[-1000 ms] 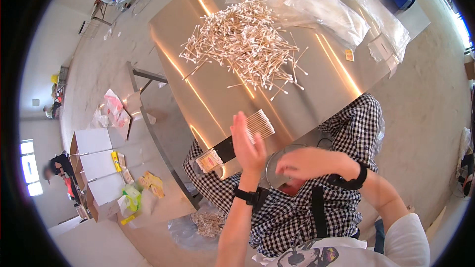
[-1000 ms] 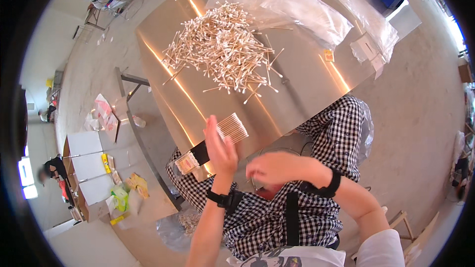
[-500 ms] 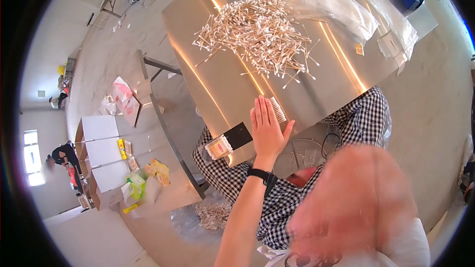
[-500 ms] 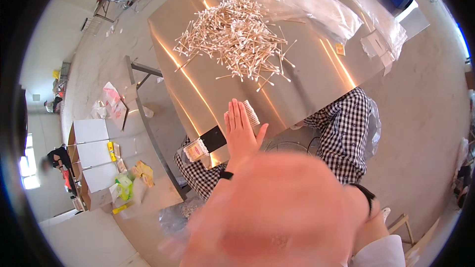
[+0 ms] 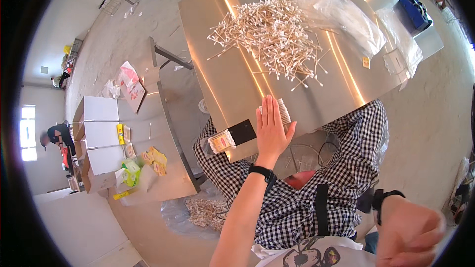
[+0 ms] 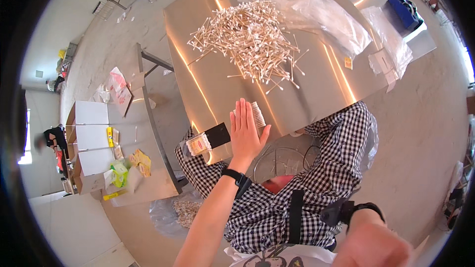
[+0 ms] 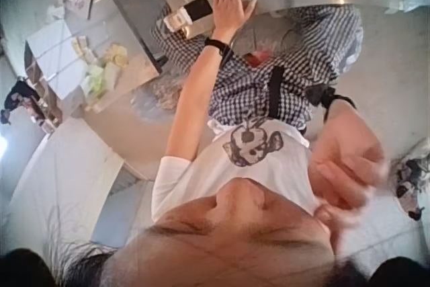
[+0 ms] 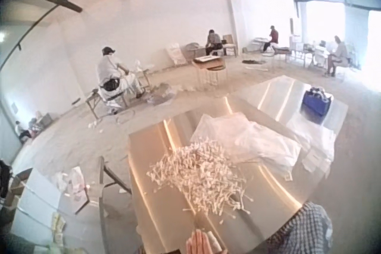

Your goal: Organizing and aligning cotton swabs into a neat stack on a metal workspace.

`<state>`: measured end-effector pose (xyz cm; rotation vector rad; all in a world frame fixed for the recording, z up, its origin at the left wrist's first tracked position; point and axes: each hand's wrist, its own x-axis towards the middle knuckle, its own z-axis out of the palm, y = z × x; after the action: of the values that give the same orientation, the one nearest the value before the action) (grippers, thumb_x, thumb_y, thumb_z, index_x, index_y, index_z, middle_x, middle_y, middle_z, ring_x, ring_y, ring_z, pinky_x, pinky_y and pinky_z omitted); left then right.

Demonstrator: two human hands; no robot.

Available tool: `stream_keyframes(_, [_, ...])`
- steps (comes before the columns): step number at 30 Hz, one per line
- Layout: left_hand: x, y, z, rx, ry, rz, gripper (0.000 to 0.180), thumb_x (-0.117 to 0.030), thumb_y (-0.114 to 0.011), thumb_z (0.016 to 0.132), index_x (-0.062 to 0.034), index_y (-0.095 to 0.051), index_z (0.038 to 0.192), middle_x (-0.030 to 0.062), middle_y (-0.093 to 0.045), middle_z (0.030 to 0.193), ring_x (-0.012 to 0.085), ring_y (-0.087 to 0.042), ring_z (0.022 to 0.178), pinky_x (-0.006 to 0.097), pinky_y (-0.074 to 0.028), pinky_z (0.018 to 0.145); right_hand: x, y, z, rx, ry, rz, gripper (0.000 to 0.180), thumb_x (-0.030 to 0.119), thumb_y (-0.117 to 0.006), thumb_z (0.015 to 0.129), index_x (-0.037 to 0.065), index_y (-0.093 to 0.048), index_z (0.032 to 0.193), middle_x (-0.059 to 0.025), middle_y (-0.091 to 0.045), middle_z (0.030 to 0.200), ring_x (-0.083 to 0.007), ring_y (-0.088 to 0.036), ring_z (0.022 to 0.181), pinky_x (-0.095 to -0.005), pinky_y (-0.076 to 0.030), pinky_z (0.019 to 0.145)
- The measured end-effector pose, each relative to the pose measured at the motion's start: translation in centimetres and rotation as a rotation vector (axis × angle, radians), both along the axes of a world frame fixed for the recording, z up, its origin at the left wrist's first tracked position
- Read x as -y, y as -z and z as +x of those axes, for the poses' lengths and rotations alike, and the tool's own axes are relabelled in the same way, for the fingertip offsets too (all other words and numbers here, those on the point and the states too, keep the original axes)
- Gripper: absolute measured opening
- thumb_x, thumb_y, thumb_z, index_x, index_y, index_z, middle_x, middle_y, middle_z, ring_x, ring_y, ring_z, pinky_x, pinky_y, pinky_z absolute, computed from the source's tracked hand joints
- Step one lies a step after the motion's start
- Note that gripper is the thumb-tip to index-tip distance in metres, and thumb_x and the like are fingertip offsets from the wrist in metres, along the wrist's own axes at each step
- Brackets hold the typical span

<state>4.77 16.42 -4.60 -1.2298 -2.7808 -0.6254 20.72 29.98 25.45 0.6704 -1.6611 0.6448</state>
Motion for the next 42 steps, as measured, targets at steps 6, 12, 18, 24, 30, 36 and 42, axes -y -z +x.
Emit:
stream_keyframes(6, [-0.2,0.1,0.5,-0.012,0.026,0.126,0.088,-0.044,-0.06,0.092,0.0076,-0.023,0.153,0.0253,-0.024,0.161,0.0372,-0.021,0.151,0.052,-0.017,0.122,-1.2,17.1,-4.2,0.777,0.095,-0.05,0.029,0.003,-0.07,0.078,0.009,-0.071,0.105,-0.0072,-0.064,0.092,-0.0285,-0.061,0.082,-0.0372,-0.049,0.07])
stream_keyframes(12, [-0.2,-0.3,0.3,-0.003,-0.018,0.063,0.093,-0.044,-0.066,0.088,0.0079,-0.023,0.153,0.0259,-0.025,0.16,0.0368,-0.022,0.151,0.052,-0.017,0.122,-1.7,28.0,-10.4,0.925,0.294,-0.641,0.034,-0.014,-0.058,0.078,0.006,-0.071,0.102,-0.0095,-0.063,0.093,-0.0259,-0.063,0.081,-0.0344,-0.052,0.066])
stream_keyframes(18, [-0.7,-0.4,0.0,-0.001,-0.001,-0.067,0.095,-0.05,-0.063,0.089,0.0088,-0.024,0.152,0.0255,-0.025,0.16,0.0356,-0.022,0.151,0.051,-0.018,0.122,-1.8,31.0,-10.9,0.848,0.39,-0.479,0.018,-0.012,-0.058,0.074,0.004,-0.063,0.081,-0.0064,-0.061,0.089,-0.0279,-0.061,0.083,-0.0375,-0.05,0.072])
stream_keyframes(24, [-0.5,0.0,-0.2,0.008,0.015,-0.053,0.096,-0.053,-0.062,0.089,0.0097,-0.023,0.152,0.0267,-0.025,0.16,0.0365,-0.022,0.151,0.05,-0.019,0.122,-1.6,30.8,-10.8,0.854,0.374,-0.446,0.015,-0.009,-0.06,0.072,0.006,-0.061,0.073,-0.0045,-0.06,0.086,-0.0267,-0.06,0.085,-0.0382,-0.048,0.075])
stream_keyframes(30, [-0.7,-0.2,-0.2,0.032,0.01,-0.041,0.096,-0.05,-0.062,0.089,0.0099,-0.022,0.152,0.0265,-0.023,0.16,0.0368,-0.021,0.151,0.049,-0.018,0.122,-2.1,30.7,-10.5,0.898,0.301,-0.359,0.016,-0.007,-0.061,0.065,0.008,-0.058,0.064,-0.0009,-0.058,0.081,-0.023,-0.058,0.079,-0.0364,-0.045,0.071])
stream_keyframes(36, [-0.8,-0.2,-0.1,0.023,0.005,-0.06,0.096,-0.049,-0.063,0.088,0.0098,-0.022,0.152,0.0263,-0.023,0.16,0.0367,-0.02,0.151,0.049,-0.018,0.123,-2.1,30.4,-10.5,0.895,0.285,-0.319,0.015,-0.005,-0.062,0.064,0.009,-0.058,0.061,-0.0005,-0.057,0.079,-0.0215,-0.057,0.078,-0.0359,-0.045,0.071])
stream_keyframes(42, [-0.9,-0.2,-0.1,0.026,0.004,-0.051,0.095,-0.049,-0.063,0.089,0.0095,-0.022,0.152,0.0263,-0.023,0.16,0.0363,-0.02,0.151,0.048,-0.018,0.123,-2.2,30.6,-10.5,0.902,0.29,-0.29,0.014,-0.004,-0.063,0.065,0.01,-0.059,0.061,0.0,-0.057,0.079,-0.0209,-0.058,0.079,-0.0349,-0.045,0.072])
